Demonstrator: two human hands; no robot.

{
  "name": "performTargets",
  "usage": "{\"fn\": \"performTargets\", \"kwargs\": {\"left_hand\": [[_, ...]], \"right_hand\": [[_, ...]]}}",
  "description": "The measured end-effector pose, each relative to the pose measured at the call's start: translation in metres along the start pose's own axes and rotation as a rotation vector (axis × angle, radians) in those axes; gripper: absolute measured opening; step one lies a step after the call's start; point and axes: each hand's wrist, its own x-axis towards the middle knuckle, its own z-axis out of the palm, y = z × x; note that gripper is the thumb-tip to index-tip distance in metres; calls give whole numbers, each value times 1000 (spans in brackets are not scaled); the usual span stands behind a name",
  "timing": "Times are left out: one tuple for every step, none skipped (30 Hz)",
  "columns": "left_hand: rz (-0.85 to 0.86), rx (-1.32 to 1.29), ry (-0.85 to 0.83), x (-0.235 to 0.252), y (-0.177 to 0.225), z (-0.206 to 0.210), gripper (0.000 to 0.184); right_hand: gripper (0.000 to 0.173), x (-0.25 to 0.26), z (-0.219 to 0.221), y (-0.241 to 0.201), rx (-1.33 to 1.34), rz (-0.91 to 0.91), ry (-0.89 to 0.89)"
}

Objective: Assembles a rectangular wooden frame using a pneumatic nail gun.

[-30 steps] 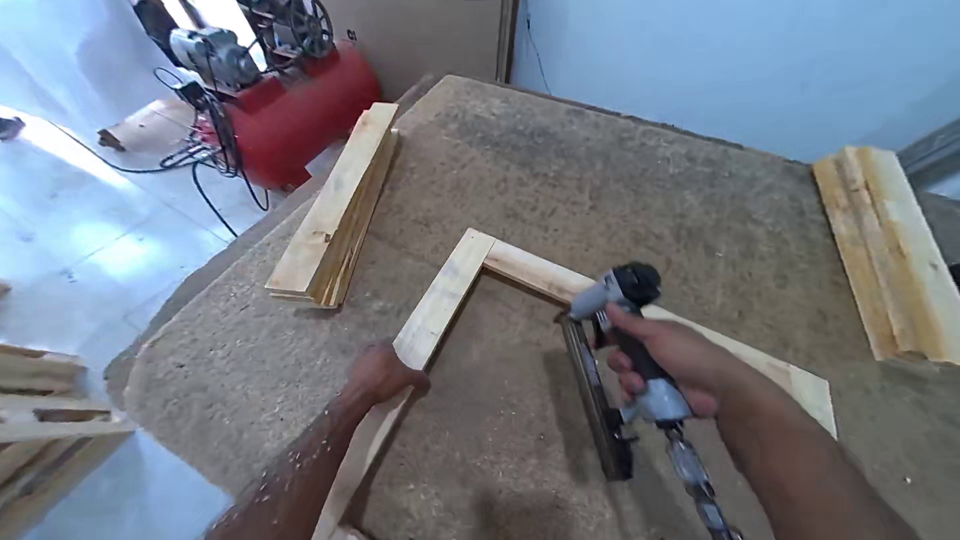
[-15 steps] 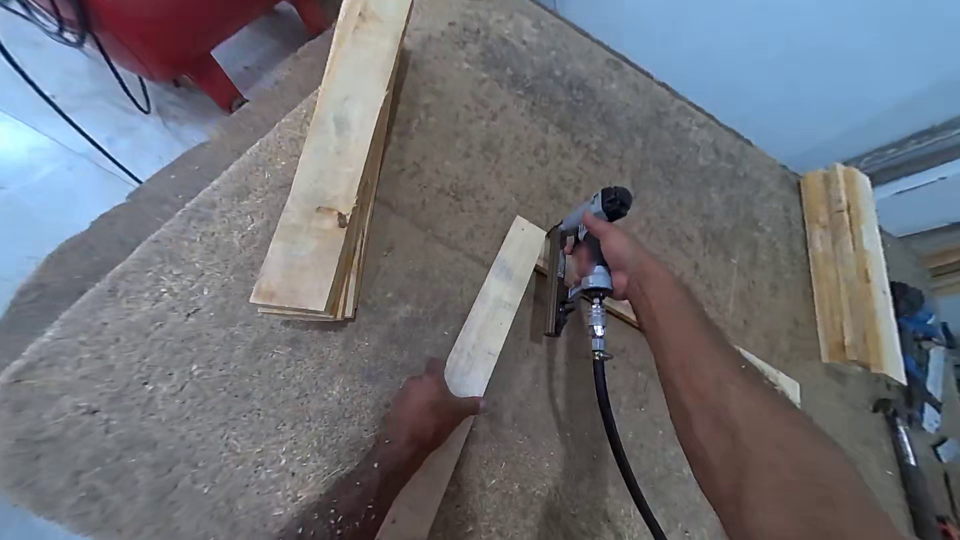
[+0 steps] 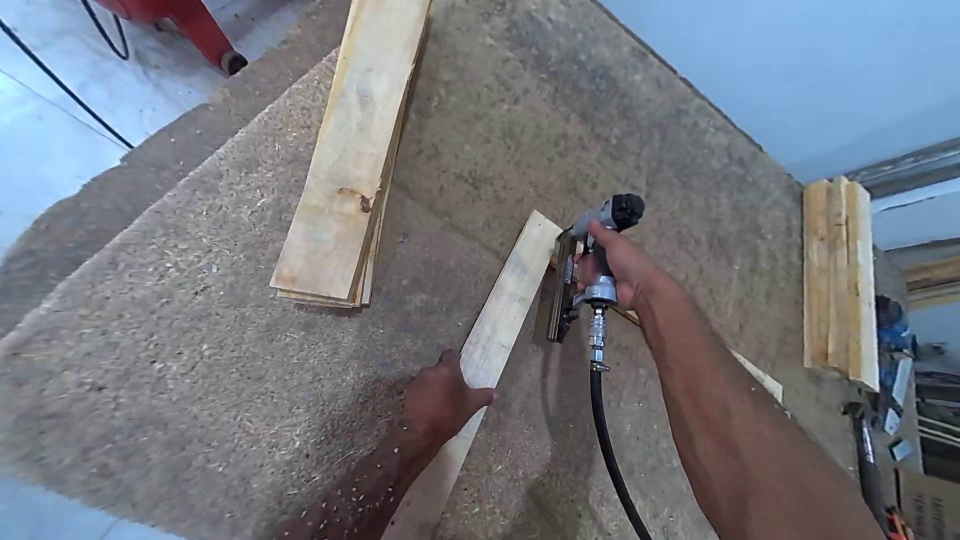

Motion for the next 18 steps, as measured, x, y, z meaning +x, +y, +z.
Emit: {"fn": "performTargets", "kwargs": {"left_hand": [[-3,1,-1,0,0,0,89],[-5,2,-2,0,0,0,89],[-8,-1,-4,1,-1,0,89],[-10,-12,-2,1,-2,0,89],[-11,-15,-1,1,-3,0,89],[-15,-15,-5,1,-3,1,89],[-16,-16,-6,1,-4,1,89],[-17,-17,-7,2,-5,2,90],[-17,-17,-9,2,-4,2,90],[-20,-13,-12,2,-4,1,90],[-23,-14,-16,2,-4,1,91],[-25,-12,-15,2,-4,1,91],[-25,-10,-10,2,-4,1,92],[-25,-11,-11,2,-4,1,91],[-26,-12,-13,2,-4,1,91],[-30,-14,-17,2,-4,0,92],[-33,-17,-22,2,-3,0,92],[-35,-19,-23,1,-3,0,92]], "right_hand": [[58,-1,1,2,4,1,2],[59,-3,2,4,9,-4,4],[59,-4,4,7,12,-8,7],[58,-6,6,9,13,-8,2],[57,-8,8,11,17,-3,-1],[57,-9,9,13,22,0,-5],[58,-11,9,15,29,1,-3],[58,-12,10,18,38,-2,2],[57,-13,11,19,45,-5,5],[57,-14,12,21,47,-4,4],[57,-15,13,23,50,-2,0],[57,-17,13,25,52,0,-4],[57,-19,14,27,53,0,-6],[57,-21,15,29,51,-2,-7],[57,-23,16,32,51,-4,-5],[57,-24,16,34,52,-7,-2],[57,-25,17,36,54,-10,0],[57,-26,18,37,56,-13,5]]}}
